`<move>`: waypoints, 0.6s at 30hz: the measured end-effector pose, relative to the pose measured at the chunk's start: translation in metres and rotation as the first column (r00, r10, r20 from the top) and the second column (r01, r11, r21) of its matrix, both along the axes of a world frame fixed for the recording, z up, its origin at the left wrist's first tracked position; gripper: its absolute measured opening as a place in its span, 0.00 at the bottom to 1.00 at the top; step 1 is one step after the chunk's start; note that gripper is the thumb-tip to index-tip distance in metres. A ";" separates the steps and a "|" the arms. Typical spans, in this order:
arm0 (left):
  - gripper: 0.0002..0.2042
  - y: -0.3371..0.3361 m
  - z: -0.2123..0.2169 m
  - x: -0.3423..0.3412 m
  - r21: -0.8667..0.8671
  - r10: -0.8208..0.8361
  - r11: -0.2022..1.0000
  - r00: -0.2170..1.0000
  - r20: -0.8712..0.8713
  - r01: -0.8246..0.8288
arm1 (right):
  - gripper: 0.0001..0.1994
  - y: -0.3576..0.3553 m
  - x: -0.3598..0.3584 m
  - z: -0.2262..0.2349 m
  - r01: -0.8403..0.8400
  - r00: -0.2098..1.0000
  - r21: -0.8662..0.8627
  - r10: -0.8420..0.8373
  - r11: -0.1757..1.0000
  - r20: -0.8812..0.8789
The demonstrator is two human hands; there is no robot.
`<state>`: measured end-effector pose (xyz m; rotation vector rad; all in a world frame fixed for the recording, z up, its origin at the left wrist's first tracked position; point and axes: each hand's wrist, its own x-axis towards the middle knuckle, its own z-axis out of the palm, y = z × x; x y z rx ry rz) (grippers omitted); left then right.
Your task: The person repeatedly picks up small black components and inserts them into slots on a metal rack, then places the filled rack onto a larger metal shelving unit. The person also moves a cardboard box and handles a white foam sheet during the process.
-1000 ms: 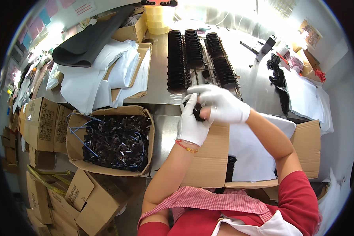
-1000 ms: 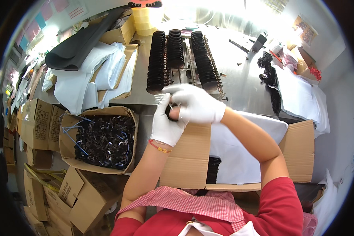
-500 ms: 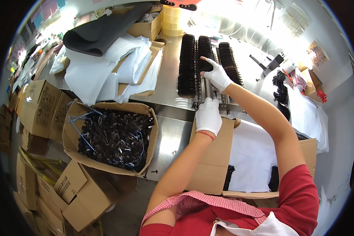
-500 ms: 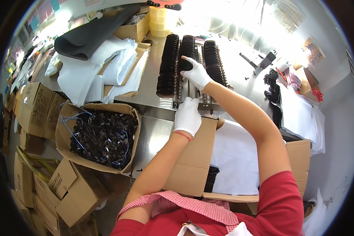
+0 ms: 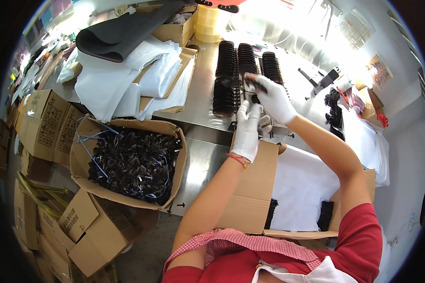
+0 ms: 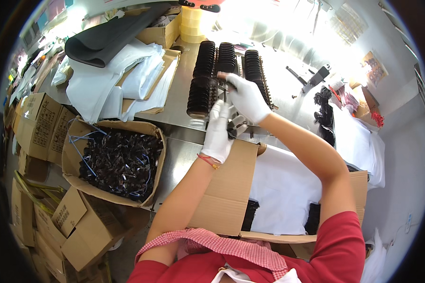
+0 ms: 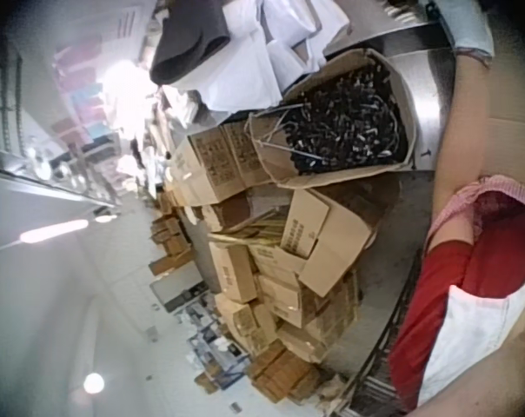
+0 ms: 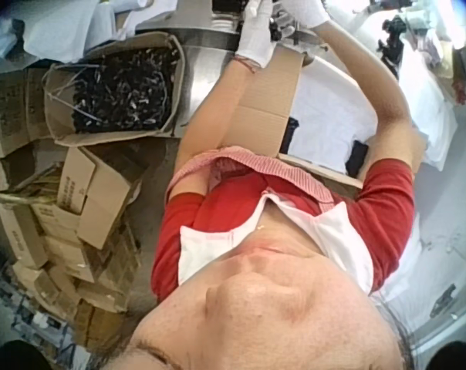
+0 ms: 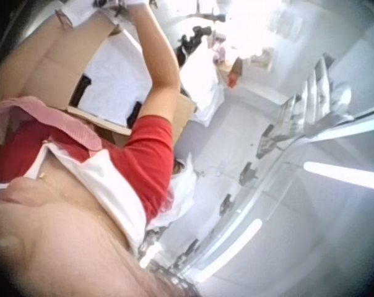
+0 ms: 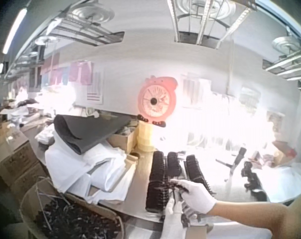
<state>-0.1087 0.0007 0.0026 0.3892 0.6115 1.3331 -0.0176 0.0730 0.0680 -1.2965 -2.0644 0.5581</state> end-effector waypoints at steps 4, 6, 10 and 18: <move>0.24 -0.007 0.021 0.004 -0.095 0.001 0.995 0.943 0.333 0.032 | 0.24 -0.050 0.017 0.010 0.026 0.997 -0.184 -0.038 0.983 -0.063; 0.23 -0.010 0.019 0.010 -0.087 0.055 0.995 0.981 0.189 -0.039 | 0.24 -0.057 0.026 0.010 0.037 0.969 -0.257 -0.098 0.966 -0.227; 0.13 -0.003 0.013 0.009 -0.118 0.169 0.980 0.983 0.073 -0.160 | 0.24 -0.070 0.035 0.005 0.026 0.887 -0.382 -0.198 0.924 -0.418; 0.04 -0.024 0.012 0.057 0.481 0.533 0.820 0.718 -0.448 -0.309 | 0.22 -0.107 0.088 -0.026 0.281 0.907 0.007 -0.263 0.960 -0.328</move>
